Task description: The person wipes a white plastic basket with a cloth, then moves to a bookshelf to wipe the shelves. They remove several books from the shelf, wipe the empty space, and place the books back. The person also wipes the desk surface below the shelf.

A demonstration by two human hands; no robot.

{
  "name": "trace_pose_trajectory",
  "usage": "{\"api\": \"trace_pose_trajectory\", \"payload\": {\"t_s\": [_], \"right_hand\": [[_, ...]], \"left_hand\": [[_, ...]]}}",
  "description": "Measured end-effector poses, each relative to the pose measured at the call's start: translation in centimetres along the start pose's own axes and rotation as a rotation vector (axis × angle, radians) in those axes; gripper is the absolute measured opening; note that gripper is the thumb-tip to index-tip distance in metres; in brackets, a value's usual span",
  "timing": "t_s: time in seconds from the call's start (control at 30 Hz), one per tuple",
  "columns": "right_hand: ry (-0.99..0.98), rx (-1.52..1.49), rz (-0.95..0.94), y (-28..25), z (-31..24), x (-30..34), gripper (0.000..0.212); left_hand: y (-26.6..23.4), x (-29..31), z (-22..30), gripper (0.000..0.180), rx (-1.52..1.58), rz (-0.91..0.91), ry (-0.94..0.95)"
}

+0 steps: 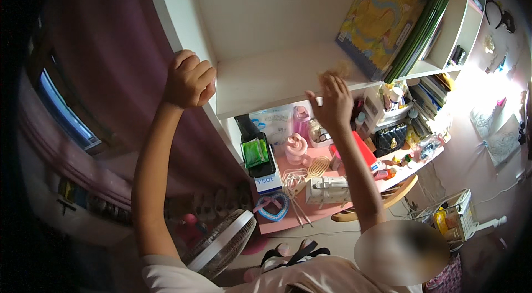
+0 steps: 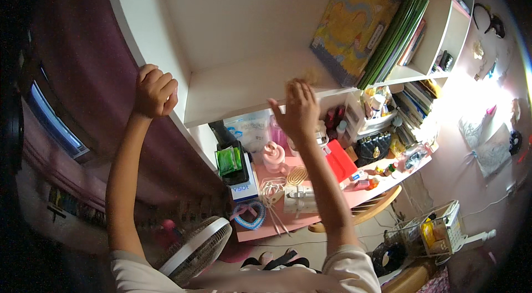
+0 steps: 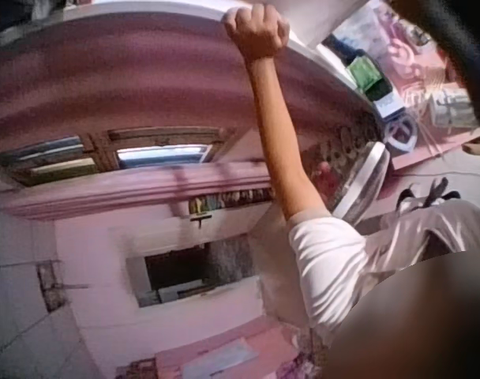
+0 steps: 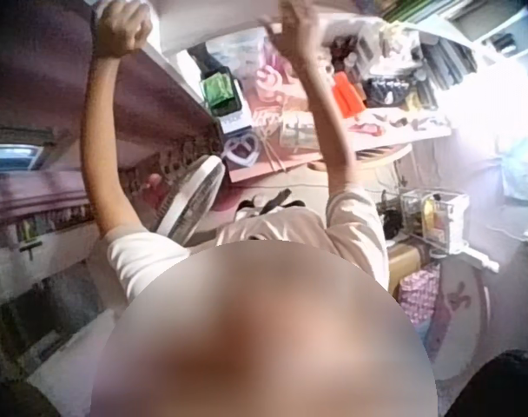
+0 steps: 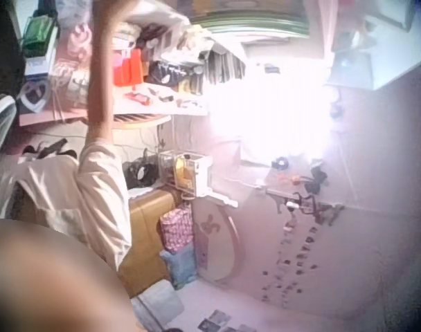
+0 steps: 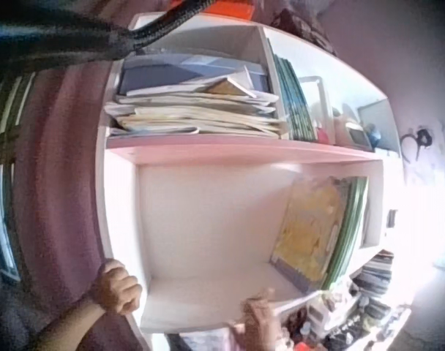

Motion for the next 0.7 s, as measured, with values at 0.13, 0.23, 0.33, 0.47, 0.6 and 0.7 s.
{"api": "trace_pose_trajectory", "payload": {"t_s": [0.13,0.23,0.33,0.47,0.6,0.7], "right_hand": [[-0.067,-0.21,-0.125,2.4,-9.6,-0.3,0.057],[-0.18,-0.282,-0.131,2.9,-9.0,-0.2,0.054],[-0.081,-0.2,-0.143,1.8,-5.1,-1.0,0.046],[-0.016,-0.19,-0.218,1.8,-1.8,-3.3,0.04],[-0.13,-0.159,-0.458,4.4,-2.8,-5.9,0.053],[-0.285,0.029,-0.442,6.7,-5.1,-6.6,0.066]], "left_hand": [[0.4,-0.2,-0.3,0.012,0.0,0.017,0.001],[0.6,-0.1,0.0,0.012,0.021,0.014,0.002],[0.3,0.3,-0.2,0.012,0.006,0.027,0.003],[0.6,0.3,-0.2,0.012,0.012,0.044,0.008],[0.6,0.1,-0.2,0.011,0.015,0.056,0.007],[0.6,0.1,-0.3,0.011,0.038,0.052,0.015]]}}
Point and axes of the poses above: each hand's wrist, its own x-axis away from the middle knuckle, its own y-axis out of the palm, z = x × y, the point moved 2 cm from there along -x, towards the middle knuckle, and after that the axes turned 13 degrees about -z, right-handed, at the moved point
